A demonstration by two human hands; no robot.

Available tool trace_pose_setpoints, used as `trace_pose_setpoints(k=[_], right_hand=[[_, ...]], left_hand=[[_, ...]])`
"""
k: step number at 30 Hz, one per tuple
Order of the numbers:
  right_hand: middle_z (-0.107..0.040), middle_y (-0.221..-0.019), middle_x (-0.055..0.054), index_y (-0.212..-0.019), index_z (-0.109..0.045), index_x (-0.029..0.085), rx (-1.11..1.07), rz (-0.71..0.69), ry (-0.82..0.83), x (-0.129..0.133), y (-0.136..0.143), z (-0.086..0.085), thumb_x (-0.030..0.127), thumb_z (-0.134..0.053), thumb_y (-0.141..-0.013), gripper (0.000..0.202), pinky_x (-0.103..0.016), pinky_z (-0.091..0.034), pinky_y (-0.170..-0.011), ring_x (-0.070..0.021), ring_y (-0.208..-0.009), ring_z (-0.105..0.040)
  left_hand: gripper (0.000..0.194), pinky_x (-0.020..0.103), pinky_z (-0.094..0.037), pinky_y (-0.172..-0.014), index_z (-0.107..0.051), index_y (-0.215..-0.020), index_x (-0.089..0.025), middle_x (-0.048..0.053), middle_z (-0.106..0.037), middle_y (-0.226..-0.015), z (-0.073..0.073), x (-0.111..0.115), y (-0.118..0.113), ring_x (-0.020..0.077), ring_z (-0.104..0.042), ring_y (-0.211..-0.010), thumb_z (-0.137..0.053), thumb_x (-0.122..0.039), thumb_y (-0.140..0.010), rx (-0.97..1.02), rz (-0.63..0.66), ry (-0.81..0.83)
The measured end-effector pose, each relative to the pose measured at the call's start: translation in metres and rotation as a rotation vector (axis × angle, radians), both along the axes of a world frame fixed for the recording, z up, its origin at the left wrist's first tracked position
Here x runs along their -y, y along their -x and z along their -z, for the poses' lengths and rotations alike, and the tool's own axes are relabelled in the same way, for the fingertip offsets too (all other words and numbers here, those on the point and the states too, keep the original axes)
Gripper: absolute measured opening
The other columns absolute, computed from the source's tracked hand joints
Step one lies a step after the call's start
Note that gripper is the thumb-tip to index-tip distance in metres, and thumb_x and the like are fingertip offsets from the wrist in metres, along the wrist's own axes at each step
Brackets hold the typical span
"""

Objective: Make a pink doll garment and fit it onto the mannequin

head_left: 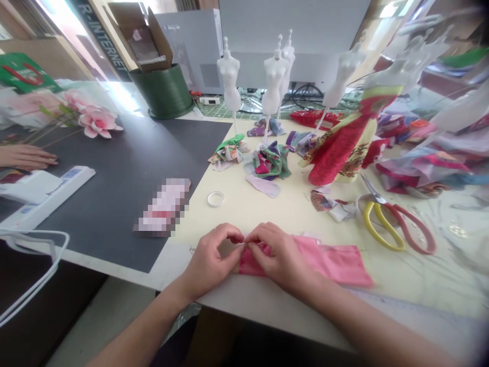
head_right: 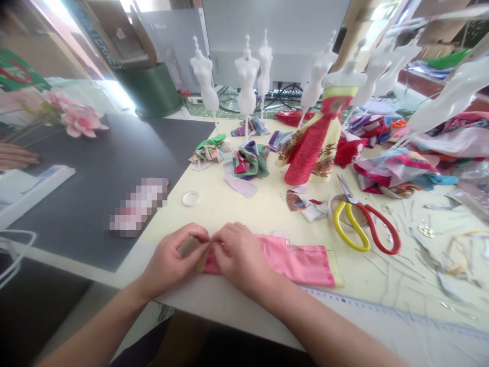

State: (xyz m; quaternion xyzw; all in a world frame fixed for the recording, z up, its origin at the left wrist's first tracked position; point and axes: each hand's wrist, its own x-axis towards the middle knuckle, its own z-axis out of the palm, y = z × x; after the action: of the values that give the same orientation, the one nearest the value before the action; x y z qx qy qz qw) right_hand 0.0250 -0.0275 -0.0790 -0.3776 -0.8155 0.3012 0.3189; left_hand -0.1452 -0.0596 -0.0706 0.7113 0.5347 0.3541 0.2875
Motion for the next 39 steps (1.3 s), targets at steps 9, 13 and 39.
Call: trace_pose_setpoints(k=[9,13,39], right_hand=[[-0.061,-0.077,-0.002,-0.078,-0.058,0.017,0.019,0.006,0.008,-0.0008,-0.0033,0.0045,0.007,-0.054,-0.078,0.011,-0.031,-0.042,-0.071,-0.0162,-0.076,-0.054],[-0.061,-0.076,-0.003,-0.077,-0.057,0.017,0.050,0.009,-0.075,-0.0001,-0.0040,0.0036,0.008,-0.052,-0.080,0.010,-0.031,-0.041,-0.069,-0.0169,-0.075,-0.052],[-0.056,-0.070,-0.002,-0.069,-0.050,0.018,0.110,-0.004,-0.119,0.0006,-0.0047,0.0057,0.013,-0.050,-0.081,0.014,-0.030,-0.039,-0.066,-0.0157,-0.069,-0.048]], left_hand=[[0.005,0.027,-0.047,-0.073,-0.056,-0.079,-0.017,0.003,-0.060,-0.082,0.0024,-0.0017,-0.0046,0.0145,-0.057,-0.080,-0.054,-0.013,-0.080,0.047,-0.007,0.041],[0.007,0.027,-0.047,-0.070,-0.055,-0.075,-0.017,0.002,-0.059,-0.078,0.0034,-0.0030,-0.0072,0.0145,-0.056,-0.077,-0.053,-0.012,-0.080,0.023,-0.009,0.009],[0.013,0.030,-0.045,-0.073,-0.056,-0.078,-0.019,0.002,-0.060,-0.078,0.0044,-0.0027,-0.0055,0.0157,-0.055,-0.078,-0.046,-0.015,-0.085,-0.057,0.069,-0.024]])
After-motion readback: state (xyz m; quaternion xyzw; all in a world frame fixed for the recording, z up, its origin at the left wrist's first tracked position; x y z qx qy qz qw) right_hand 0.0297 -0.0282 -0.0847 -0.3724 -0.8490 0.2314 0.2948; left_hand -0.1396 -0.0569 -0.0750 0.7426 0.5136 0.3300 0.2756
